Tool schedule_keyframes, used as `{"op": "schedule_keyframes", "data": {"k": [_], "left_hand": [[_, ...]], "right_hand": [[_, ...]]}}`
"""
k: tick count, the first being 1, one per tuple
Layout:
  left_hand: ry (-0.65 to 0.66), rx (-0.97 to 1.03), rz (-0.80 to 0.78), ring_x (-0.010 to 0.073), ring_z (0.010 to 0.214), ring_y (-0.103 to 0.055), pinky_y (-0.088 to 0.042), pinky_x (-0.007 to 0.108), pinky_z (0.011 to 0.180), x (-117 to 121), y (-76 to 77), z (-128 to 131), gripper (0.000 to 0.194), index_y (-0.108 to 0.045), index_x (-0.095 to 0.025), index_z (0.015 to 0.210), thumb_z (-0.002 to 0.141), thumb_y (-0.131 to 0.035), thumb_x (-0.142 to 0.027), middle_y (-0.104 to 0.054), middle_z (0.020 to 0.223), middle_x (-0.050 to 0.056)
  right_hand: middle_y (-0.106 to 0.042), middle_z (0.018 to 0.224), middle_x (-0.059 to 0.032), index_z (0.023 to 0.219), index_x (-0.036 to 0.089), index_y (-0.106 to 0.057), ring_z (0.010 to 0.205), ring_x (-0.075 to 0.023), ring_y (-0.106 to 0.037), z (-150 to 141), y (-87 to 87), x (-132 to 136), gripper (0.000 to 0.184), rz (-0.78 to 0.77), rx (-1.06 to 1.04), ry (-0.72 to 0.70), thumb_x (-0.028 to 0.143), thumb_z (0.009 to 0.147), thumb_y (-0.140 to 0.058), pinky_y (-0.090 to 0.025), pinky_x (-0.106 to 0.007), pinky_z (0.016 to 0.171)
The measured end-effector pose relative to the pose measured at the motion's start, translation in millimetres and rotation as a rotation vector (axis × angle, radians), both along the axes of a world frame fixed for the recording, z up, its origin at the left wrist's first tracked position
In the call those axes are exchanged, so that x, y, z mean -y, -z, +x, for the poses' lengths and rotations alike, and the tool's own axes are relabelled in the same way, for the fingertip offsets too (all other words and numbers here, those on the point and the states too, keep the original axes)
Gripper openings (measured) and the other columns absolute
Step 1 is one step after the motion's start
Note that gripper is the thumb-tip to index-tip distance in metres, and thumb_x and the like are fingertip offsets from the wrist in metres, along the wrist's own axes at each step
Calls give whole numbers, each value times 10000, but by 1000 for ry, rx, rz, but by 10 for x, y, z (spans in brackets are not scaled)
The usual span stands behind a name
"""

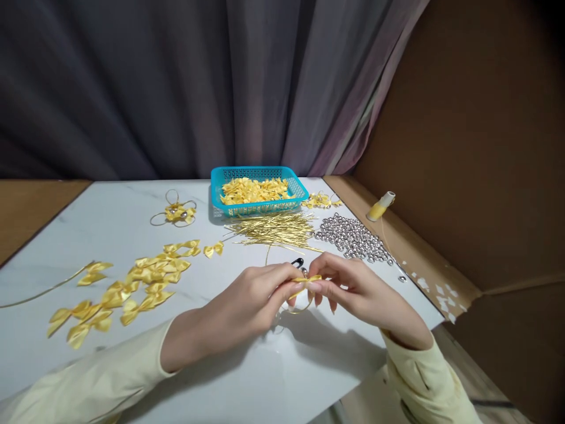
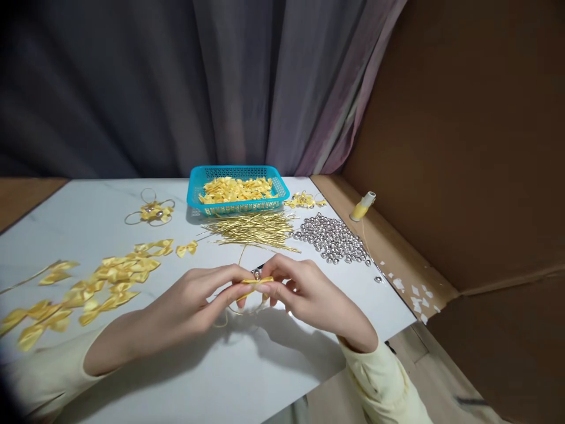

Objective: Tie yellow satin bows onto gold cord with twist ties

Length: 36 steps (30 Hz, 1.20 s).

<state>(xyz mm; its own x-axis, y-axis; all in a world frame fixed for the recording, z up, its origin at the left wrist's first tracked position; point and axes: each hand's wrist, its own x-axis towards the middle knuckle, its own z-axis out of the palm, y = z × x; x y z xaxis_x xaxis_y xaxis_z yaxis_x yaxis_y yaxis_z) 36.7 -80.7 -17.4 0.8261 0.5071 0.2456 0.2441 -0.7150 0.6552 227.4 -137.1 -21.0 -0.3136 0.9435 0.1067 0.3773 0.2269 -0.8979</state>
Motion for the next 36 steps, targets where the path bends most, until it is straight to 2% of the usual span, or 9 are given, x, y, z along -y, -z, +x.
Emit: {"op": "schedule_keyframes", "data": {"k": [3,6,11,16,21,27,29,32,36], "left_hand": [[20,-26,13,102,641,-550,-395,203,604,-22,-5,-5,217,-578,-170,869,908,-365,-162,-595,731,-9],[40,-33,51,108,630,-545,-394,205,593,-39,-4,-3,211,-581,-171,864,904,-374,-164,-597,725,-2],[70,-31,91,110,636,-548,-389,202,593,-44,-21,-5,197,-572,-168,874,900,-377,-153,-593,722,-1],[70,-72,84,111,653,-553,-386,204,608,-52,-29,-11,200,-560,-171,868,905,-364,-154,-585,731,-6],[56,-87,86,105,611,-535,-375,202,573,-53,-38,-6,185,-552,-171,817,884,-385,-127,-566,693,-22],[56,-85,48,105,608,-535,-370,206,574,-78,-89,-20,198,-564,-168,818,901,-385,-176,-577,695,-16],[58,-92,62,102,596,-525,-358,205,559,-109,-106,-36,189,-567,-165,815,898,-399,-189,-575,681,-18],[68,-131,69,96,580,-509,-338,208,544,-166,-135,-61,201,-579,-162,825,902,-402,-217,-575,672,-21],[79,-181,4,98,594,-514,-333,215,552,-246,-189,-85,251,-593,-157,858,916,-378,-272,-594,708,-11]], "right_hand": [[-643,683,-27,874,145,-559,580,-105,-614,23,-39,-29,206,-60,14,-65,325,888,-458,-512,-205,487],[-672,729,-47,894,139,-587,641,-128,-653,63,-69,-53,215,-97,-9,-117,302,892,-447,-545,-228,516],[-687,766,-43,947,149,-601,593,-109,-653,111,-121,-68,219,-64,91,-174,272,904,-425,-537,-220,521],[-665,727,-7,924,159,-591,545,-81,-601,118,-214,-53,153,119,304,-160,209,898,-449,-475,-188,515],[-584,808,-27,878,163,-504,698,-113,-534,90,-223,25,77,390,473,25,152,897,-430,-418,-230,620],[-495,761,-16,816,172,-441,631,-132,-416,-24,-114,55,94,491,923,-18,113,884,-416,-274,-250,513],[-474,745,-6,819,176,-429,597,-124,-377,-24,-97,5,121,516,927,-75,79,879,-388,-242,-254,501],[-418,689,17,796,182,-387,547,-107,-321,16,-91,-114,157,477,787,-200,47,866,-348,-243,-244,500],[-363,654,30,742,196,-312,539,-97,-317,62,-72,-271,180,407,569,-309,158,918,-329,-271,-236,522]]}}
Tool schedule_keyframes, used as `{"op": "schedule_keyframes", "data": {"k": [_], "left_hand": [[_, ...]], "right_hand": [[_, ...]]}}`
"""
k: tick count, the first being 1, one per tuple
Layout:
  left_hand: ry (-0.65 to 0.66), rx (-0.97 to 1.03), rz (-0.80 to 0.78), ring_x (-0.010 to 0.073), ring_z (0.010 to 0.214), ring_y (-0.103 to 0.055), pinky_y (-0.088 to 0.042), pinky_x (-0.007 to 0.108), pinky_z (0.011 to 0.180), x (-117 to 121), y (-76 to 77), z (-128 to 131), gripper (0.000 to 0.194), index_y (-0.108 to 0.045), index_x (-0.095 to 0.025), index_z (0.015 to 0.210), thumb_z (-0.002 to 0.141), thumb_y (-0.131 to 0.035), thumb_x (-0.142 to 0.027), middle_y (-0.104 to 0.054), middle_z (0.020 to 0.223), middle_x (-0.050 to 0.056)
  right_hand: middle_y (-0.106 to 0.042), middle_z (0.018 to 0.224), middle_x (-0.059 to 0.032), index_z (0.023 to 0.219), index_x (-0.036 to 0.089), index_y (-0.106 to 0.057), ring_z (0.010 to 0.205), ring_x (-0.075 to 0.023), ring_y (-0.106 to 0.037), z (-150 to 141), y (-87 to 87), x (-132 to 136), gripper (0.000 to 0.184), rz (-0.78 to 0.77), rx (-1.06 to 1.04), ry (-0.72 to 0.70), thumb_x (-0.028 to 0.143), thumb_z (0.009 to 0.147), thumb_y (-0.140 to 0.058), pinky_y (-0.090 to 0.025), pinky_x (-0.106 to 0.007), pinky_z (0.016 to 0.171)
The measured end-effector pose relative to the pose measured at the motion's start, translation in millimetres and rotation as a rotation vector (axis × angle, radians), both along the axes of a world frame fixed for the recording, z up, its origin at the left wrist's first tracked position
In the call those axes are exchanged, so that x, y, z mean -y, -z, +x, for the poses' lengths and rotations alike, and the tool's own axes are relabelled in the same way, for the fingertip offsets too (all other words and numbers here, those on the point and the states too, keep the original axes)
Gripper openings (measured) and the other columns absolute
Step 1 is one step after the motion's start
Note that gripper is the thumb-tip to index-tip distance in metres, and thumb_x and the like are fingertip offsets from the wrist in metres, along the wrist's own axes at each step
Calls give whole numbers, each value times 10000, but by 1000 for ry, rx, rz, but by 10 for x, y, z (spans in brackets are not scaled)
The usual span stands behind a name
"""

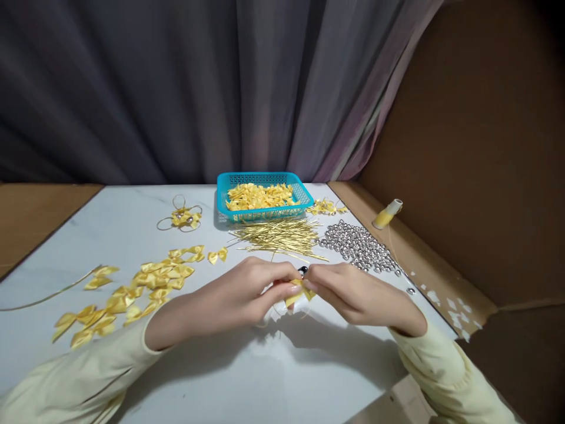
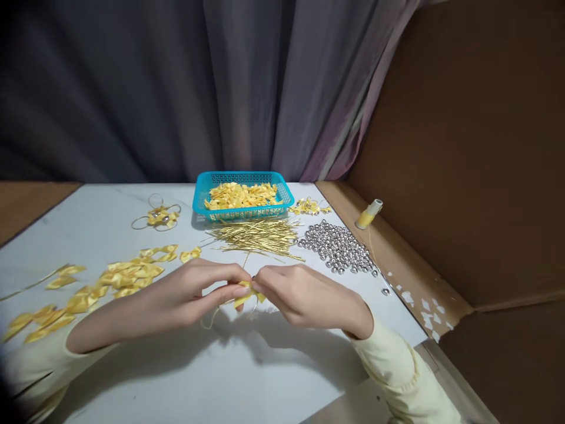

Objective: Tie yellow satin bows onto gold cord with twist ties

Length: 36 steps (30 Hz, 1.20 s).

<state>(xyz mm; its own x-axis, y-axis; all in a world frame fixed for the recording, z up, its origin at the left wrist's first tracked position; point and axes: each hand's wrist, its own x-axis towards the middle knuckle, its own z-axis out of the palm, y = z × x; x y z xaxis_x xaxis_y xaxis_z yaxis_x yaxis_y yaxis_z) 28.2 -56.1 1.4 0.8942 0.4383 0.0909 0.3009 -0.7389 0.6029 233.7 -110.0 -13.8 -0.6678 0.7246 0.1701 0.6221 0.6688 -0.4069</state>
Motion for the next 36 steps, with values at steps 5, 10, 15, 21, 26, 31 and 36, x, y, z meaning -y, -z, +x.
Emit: {"op": "schedule_keyframes", "data": {"k": [5,10,15,21,26,31,36], "left_hand": [[6,-39,-72,95,622,-519,-328,206,560,-73,-42,-34,259,-604,-179,882,917,-382,-309,-600,716,-25],[20,-50,-132,78,613,-500,-332,183,567,-87,-89,-45,254,-609,-206,882,918,-383,-315,-585,701,-49],[-31,-45,-205,74,575,-456,-320,171,519,-67,-112,-2,274,-611,-208,828,906,-393,-353,-554,668,-56],[-63,-18,-249,87,608,-472,-322,188,527,-38,-72,25,289,-604,-190,800,901,-397,-365,-577,707,-37],[-74,-28,-268,100,639,-501,-328,202,530,-30,-80,35,292,-609,-192,808,890,-413,-392,-591,718,-30],[-80,12,-298,108,667,-522,-350,214,567,-47,-52,68,284,-615,-198,800,888,-427,-393,-602,736,-30],[-88,59,-399,112,667,-529,-368,216,568,-64,-13,96,263,-617,-194,818,879,-451,-390,-612,735,-24]], "right_hand": [[-354,651,27,741,198,-305,540,-99,-315,2,30,-88,195,-13,-69,-50,210,935,-313,-268,-246,527],[-356,654,24,736,196,-309,544,-97,-318,-1,15,-104,199,-9,-74,-59,204,935,-314,-269,-245,530],[-341,648,30,732,198,-292,543,-92,-307,3,-2,-97,198,5,-81,-49,179,925,-328,-260,-237,525],[-361,665,23,738,201,-281,551,-97,-311,26,17,-62,186,17,-54,-26,143,909,-324,-256,-236,525],[-375,671,21,744,203,-277,553,-97,-313,42,27,-65,183,38,-65,-19,116,894,-333,-259,-231,528],[-363,672,25,739,208,-255,551,-97,-307,55,30,-51,208,50,-37,12,65,852,-355,-256,-229,525],[-389,692,18,751,209,-257,567,-103,-319,72,36,-23,226,58,-12,42,19,813,-363,-269,-231,536]]}}
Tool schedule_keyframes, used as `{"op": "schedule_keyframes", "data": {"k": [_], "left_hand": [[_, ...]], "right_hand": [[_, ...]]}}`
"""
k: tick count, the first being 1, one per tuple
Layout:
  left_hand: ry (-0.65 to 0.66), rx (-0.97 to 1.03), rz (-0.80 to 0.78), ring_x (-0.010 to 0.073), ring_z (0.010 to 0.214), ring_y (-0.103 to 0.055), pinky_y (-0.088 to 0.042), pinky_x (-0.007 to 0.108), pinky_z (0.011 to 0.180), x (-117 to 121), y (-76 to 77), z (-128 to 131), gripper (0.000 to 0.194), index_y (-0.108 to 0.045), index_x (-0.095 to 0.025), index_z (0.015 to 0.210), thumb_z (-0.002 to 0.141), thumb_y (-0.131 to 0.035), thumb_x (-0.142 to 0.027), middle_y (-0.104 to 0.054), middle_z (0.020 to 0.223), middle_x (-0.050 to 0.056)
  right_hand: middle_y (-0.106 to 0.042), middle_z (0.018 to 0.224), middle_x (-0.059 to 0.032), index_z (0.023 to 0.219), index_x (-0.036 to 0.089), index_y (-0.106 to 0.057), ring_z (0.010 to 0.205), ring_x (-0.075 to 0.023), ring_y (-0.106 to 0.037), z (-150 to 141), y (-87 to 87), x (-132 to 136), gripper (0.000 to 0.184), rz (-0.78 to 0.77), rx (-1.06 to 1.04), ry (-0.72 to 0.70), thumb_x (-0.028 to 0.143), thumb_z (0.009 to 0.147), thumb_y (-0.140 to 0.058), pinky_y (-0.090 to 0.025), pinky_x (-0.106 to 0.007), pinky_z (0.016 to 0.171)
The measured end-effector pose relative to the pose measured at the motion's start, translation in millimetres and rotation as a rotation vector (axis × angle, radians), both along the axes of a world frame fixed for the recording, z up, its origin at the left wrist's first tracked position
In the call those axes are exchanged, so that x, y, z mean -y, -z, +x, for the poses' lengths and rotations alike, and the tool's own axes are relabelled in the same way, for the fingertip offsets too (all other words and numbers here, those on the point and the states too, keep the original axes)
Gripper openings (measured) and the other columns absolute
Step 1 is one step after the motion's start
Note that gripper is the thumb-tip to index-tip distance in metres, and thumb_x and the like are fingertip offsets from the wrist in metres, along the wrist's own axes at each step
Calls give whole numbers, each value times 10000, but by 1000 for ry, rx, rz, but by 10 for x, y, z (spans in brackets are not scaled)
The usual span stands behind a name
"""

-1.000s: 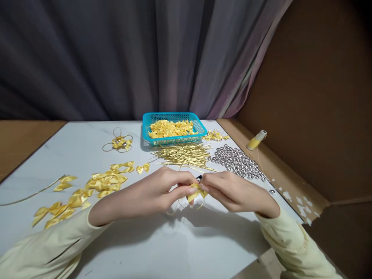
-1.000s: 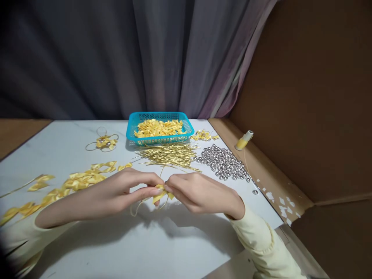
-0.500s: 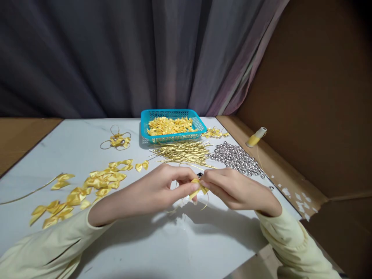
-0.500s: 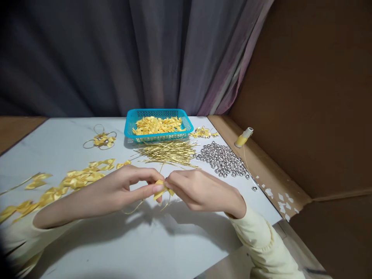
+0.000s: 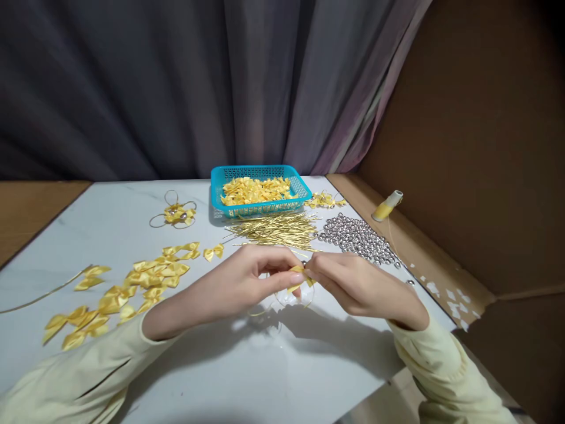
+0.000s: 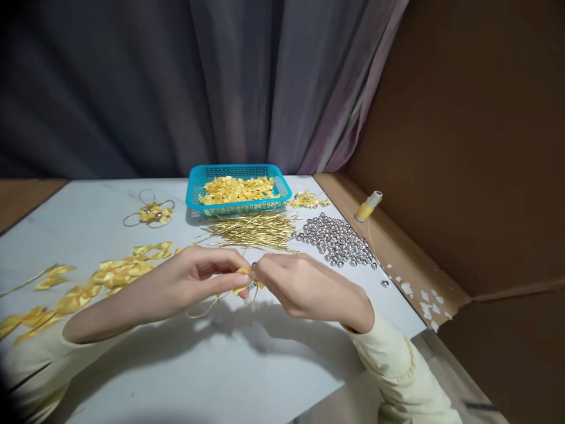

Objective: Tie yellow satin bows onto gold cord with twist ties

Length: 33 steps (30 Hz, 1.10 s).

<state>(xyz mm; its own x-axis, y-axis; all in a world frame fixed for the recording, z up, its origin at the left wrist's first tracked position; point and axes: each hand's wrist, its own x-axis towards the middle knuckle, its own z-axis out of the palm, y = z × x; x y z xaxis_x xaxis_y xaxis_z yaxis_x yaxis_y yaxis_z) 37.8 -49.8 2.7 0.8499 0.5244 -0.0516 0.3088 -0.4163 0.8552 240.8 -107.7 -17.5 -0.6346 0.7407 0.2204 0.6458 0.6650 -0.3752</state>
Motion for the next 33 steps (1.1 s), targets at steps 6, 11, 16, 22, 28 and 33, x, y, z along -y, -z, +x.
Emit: {"op": "schedule_keyframes", "data": {"k": [6,11,16,22,28,33], "left_hand": [[-13,26,-84,130,696,-557,-402,231,601,21,-35,-2,258,-624,-184,826,869,-470,-386,-629,747,-10],[-5,24,-105,146,715,-573,-421,254,630,19,-46,0,264,-628,-175,830,865,-474,-386,-637,762,6],[11,33,-132,146,722,-571,-419,254,641,13,-31,8,270,-625,-165,807,864,-474,-382,-638,765,11],[23,15,-146,140,731,-567,-415,248,648,12,-28,5,277,-624,-164,826,868,-463,-385,-636,787,5],[-9,0,-142,138,708,-574,-415,239,619,11,-14,21,279,-636,-172,840,841,-502,-416,-641,754,1],[-84,29,-119,118,638,-552,-394,220,564,36,5,35,281,-617,-164,760,842,-501,-406,-621,683,-11]], "right_hand": [[-450,736,-3,790,199,-314,598,-109,-372,18,23,7,170,-40,-103,-4,43,857,-326,-316,-230,560],[-479,753,-17,817,190,-356,607,-115,-405,22,20,27,123,-79,-113,9,100,892,-318,-345,-237,571],[-508,781,-33,838,181,-382,633,-122,-437,19,3,38,138,-74,-68,-8,51,845,-339,-355,-240,586],[-446,717,-8,790,189,-358,591,-119,-374,21,-11,29,184,-26,-40,-40,10,746,-365,-312,-239,549],[-429,695,4,757,196,-334,568,-113,-350,-2,-20,16,204,-13,14,-21,11,684,-380,-284,-239,529],[-417,673,9,736,199,-317,543,-110,-333,-19,-30,4,190,-4,29,-18,29,683,-382,-267,-240,510]]}}
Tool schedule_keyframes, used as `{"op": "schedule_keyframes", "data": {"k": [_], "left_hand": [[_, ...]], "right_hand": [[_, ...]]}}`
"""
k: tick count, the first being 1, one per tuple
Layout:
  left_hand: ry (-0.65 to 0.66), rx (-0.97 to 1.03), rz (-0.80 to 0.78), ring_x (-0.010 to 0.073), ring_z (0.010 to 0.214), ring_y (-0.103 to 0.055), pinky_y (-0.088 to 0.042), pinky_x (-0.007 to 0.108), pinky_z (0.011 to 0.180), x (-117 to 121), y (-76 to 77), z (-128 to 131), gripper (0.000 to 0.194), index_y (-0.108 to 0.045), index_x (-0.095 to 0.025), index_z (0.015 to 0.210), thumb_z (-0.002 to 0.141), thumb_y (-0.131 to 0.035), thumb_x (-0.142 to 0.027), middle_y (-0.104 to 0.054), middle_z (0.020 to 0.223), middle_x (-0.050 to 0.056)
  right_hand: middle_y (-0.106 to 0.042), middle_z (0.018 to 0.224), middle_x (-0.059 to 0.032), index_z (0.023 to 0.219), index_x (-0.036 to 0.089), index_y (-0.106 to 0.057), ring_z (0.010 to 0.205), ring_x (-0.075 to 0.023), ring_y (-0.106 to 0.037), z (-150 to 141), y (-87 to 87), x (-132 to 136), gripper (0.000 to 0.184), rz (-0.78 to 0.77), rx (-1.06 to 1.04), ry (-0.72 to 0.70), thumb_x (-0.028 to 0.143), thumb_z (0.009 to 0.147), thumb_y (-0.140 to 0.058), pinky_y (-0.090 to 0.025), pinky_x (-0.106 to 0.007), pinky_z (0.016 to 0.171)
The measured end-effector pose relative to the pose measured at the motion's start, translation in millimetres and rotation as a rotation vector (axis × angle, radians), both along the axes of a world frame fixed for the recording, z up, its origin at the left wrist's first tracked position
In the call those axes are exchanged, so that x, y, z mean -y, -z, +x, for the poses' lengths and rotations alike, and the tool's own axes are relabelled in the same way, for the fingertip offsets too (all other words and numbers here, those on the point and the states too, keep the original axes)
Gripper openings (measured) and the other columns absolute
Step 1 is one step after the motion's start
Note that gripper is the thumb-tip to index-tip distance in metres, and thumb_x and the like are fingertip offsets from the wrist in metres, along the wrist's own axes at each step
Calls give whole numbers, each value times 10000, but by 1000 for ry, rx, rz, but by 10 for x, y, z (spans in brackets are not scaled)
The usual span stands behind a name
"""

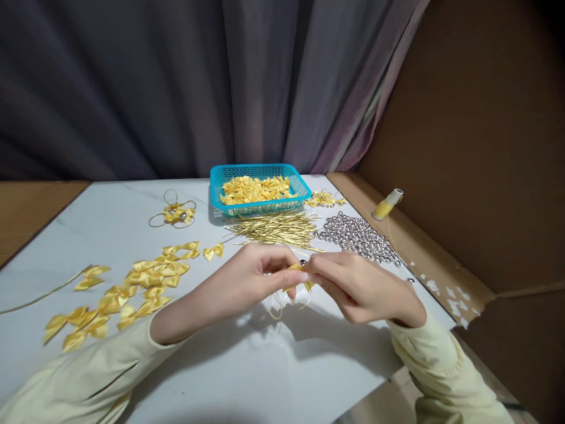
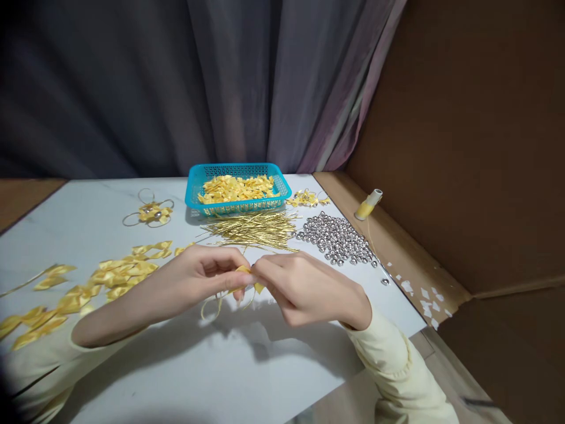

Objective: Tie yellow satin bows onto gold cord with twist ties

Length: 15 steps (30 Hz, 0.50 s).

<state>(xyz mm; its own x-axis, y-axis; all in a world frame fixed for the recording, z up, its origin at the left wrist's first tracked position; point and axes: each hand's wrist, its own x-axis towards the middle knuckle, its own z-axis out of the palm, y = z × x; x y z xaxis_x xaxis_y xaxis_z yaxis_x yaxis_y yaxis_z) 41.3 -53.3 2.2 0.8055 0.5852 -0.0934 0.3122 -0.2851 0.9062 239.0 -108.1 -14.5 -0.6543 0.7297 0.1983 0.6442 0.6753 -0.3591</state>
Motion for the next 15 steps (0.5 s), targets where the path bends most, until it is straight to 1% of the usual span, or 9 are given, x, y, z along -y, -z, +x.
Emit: {"op": "schedule_keyframes", "data": {"k": [6,10,13,15], "left_hand": [[8,14,46,115,654,-548,-389,216,573,26,-20,-16,253,-620,-168,753,860,-488,-354,-620,692,-15],[-2,12,87,105,637,-536,-378,208,559,37,-49,-22,256,-627,-171,734,864,-486,-340,-623,687,-22],[0,11,99,111,664,-551,-384,208,570,33,-56,-19,250,-635,-177,758,868,-481,-339,-638,714,-19],[7,15,99,109,668,-553,-387,206,576,30,-57,-16,250,-634,-179,756,872,-476,-334,-643,722,-21]], "right_hand": [[-441,680,1,781,186,-376,559,-117,-363,22,3,-1,175,3,-45,5,19,730,-371,-291,-238,521],[-498,733,-20,858,173,-420,593,-119,-415,52,-4,9,138,-1,-92,14,55,827,-356,-333,-238,547],[-534,809,-40,916,174,-427,656,-123,-459,72,-33,39,105,18,-148,93,129,905,-333,-368,-241,601],[-539,830,-47,924,178,-425,684,-130,-471,74,-56,70,103,54,-147,155,154,922,-325,-373,-246,620]]}}
